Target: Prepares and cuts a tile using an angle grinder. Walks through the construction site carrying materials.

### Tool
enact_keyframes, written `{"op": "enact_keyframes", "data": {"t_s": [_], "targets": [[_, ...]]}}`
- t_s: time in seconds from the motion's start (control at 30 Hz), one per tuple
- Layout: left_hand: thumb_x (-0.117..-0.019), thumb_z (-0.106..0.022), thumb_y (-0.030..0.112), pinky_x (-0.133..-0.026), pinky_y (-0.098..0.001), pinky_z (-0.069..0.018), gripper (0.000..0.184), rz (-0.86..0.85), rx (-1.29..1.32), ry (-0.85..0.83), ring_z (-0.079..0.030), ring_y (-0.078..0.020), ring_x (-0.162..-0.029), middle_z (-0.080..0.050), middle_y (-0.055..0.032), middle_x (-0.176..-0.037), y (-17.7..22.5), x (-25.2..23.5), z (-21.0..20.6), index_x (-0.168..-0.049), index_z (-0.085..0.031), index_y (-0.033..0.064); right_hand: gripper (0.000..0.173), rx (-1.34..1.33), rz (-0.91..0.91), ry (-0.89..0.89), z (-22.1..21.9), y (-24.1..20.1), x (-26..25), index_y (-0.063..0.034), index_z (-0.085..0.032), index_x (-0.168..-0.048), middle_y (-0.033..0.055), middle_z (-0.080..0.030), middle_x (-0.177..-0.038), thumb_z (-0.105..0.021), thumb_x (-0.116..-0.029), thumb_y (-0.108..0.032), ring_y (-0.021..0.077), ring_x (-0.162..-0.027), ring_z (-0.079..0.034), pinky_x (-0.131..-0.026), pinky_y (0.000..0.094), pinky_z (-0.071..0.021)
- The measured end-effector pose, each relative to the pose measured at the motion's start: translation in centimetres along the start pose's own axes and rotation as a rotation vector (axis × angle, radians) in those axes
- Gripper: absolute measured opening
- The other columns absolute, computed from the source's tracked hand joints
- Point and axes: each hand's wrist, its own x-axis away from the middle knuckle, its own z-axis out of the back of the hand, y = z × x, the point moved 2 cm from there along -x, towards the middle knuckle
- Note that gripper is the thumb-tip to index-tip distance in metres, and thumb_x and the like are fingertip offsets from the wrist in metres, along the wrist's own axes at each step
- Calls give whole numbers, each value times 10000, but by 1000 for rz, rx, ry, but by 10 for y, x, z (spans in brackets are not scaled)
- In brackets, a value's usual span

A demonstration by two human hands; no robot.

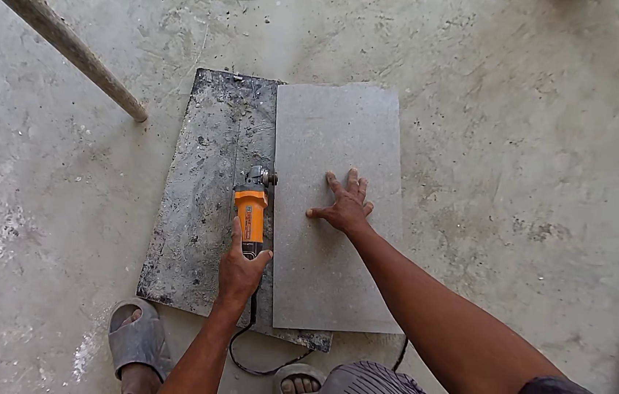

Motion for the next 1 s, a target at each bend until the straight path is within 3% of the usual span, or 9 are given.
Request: {"op": "enact_keyframes", "data": {"t_s": [0.63,0.8,1.0], "targets": [[-853,-823,442,-761,-570,-576,1069,39,8,-17,-709,-332,-814,-719,-173,-984,-18,22,-2,-1667,-139,329,1120,-5,12,7,0,1,0,-370,-280,-1631,115,69,-1739,-923,-720,-478,442,-1575,100,-1095,844,-93],[-825,-835,468,-777,-542,-580,1056,81,73,-23,-705,-300,-823,-718,-160,-986,-32,36,-3,-1660,-204,321,1119,0,14,7,0,1,0,-367,-280,-1631,116,68,-1739,-919,-721,-489,439,-1576,98,-1101,837,-101],[-844,-830,463,-748,-560,-573,1057,94,60,4,-702,-326,-788,-717,-176,-935,-16,30,1,-1664,-177,326,1109,4,14,5,-1,3,0,-372,-279,-1630,107,67,-1741,-912,-729,-496,429,-1578,101,-1107,832,-99]]}}
